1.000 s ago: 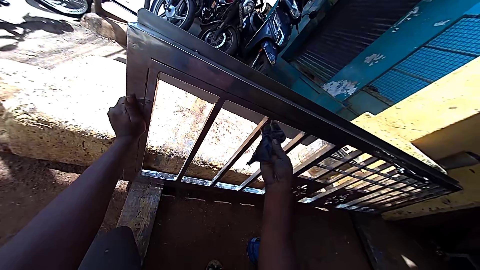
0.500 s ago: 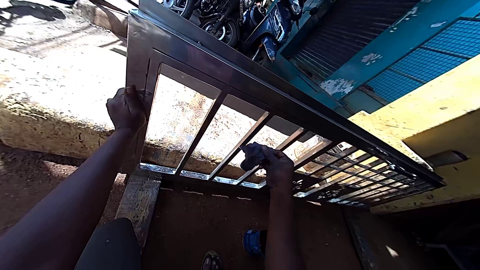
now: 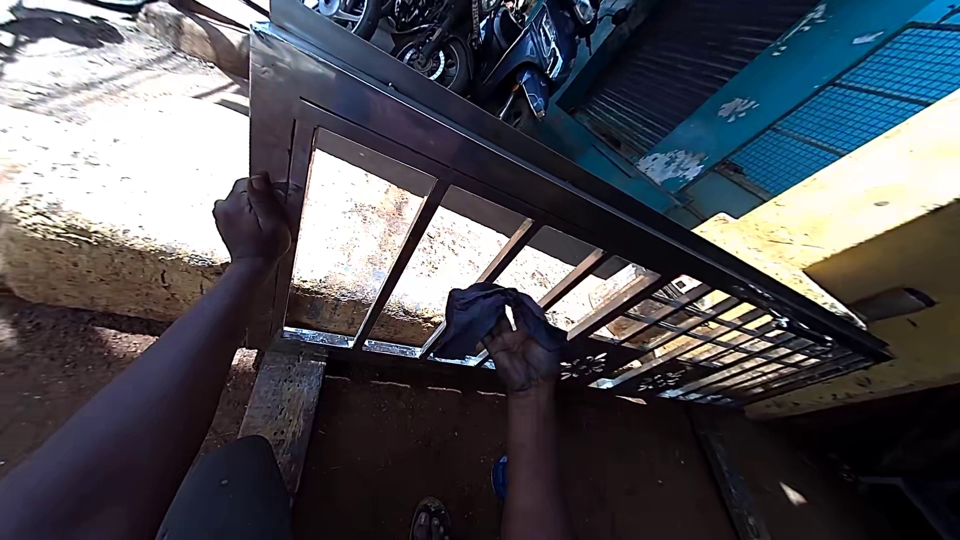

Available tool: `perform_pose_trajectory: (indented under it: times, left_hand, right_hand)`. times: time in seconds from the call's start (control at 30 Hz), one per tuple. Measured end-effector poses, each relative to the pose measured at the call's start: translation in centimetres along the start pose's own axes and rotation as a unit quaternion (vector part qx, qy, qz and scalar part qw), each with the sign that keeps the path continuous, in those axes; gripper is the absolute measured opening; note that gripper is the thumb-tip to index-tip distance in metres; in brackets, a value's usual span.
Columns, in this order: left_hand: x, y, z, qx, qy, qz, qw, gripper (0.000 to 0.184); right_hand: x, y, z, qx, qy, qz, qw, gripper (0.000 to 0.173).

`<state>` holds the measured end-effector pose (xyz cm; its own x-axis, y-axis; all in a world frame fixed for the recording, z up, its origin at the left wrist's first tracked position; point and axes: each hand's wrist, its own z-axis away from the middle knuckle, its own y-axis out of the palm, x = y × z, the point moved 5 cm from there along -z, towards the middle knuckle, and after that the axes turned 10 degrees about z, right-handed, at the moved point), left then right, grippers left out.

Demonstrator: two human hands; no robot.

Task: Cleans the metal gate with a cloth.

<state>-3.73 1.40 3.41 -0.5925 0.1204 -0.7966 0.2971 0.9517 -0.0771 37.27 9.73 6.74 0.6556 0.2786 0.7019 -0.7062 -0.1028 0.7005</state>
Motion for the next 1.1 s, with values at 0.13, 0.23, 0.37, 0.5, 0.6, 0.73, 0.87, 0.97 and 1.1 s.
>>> perform_pose_trajectory:
  times: [0.13, 0.23, 0.37, 0.5, 0.6, 0.73, 0.87, 0.97, 1.1]
  left_hand:
    - [0.0, -0.1, 0.0, -0.012, 0.009, 0.003, 1.0, 0.082]
    - [0.0, 0.0, 0.3, -0.009, 0.008, -0.003, 1.0, 0.083]
    - [0.2, 0.0, 0.2, -0.015, 0.008, -0.007, 1.0, 0.083]
    - [0.0, 0.0, 0.2, -0.012, 0.009, 0.002, 1.0, 0.082]
    - [-0.1, -0.1, 0.1, -0.009, 0.003, 0.0, 1.0, 0.085]
    - [-0.3, -0.2, 0.2, -0.009, 0.013, -0.004, 1.0, 0.084]
    - [-0.3, -0.2, 0.2, -0.007, 0.012, -0.006, 1.0, 0.083]
    - [-0.3, -0.4, 0.0, -0.007, 0.006, -0.004, 1.0, 0.082]
    - [-0.3, -0.4, 0.2, -0.022, 0.011, 0.007, 1.0, 0.078]
  right_hand:
    - [1.7, 0.2, 0.0, 0.006, -0.129, -0.083, 0.988, 0.038]
    - [-2.1, -2.4, -0.6, -0.074, -0.113, -0.055, 0.989, 0.036]
    - [-1.7, -1.1, -0.3, -0.088, -0.083, -0.025, 0.992, 0.044]
    - [2.9, 1.1, 0.2, -0.102, -0.202, 0.35, 0.909, 0.02]
    - [5.3, 4.2, 0.8, -0.062, -0.299, 0.7, 0.646, 0.009]
    - [6.9, 8.9, 0.2, -0.066, -0.237, 0.938, 0.242, 0.04]
    - [7.2, 11.8, -1.7, -0.061, -0.145, 0.987, -0.009, 0.043]
    - [6.7, 13.8, -3.9, -0.047, -0.1, 0.993, -0.038, 0.036]
    - [7.0, 13.7, -2.7, -0.039, -0.11, 0.993, -0.026, 0.037]
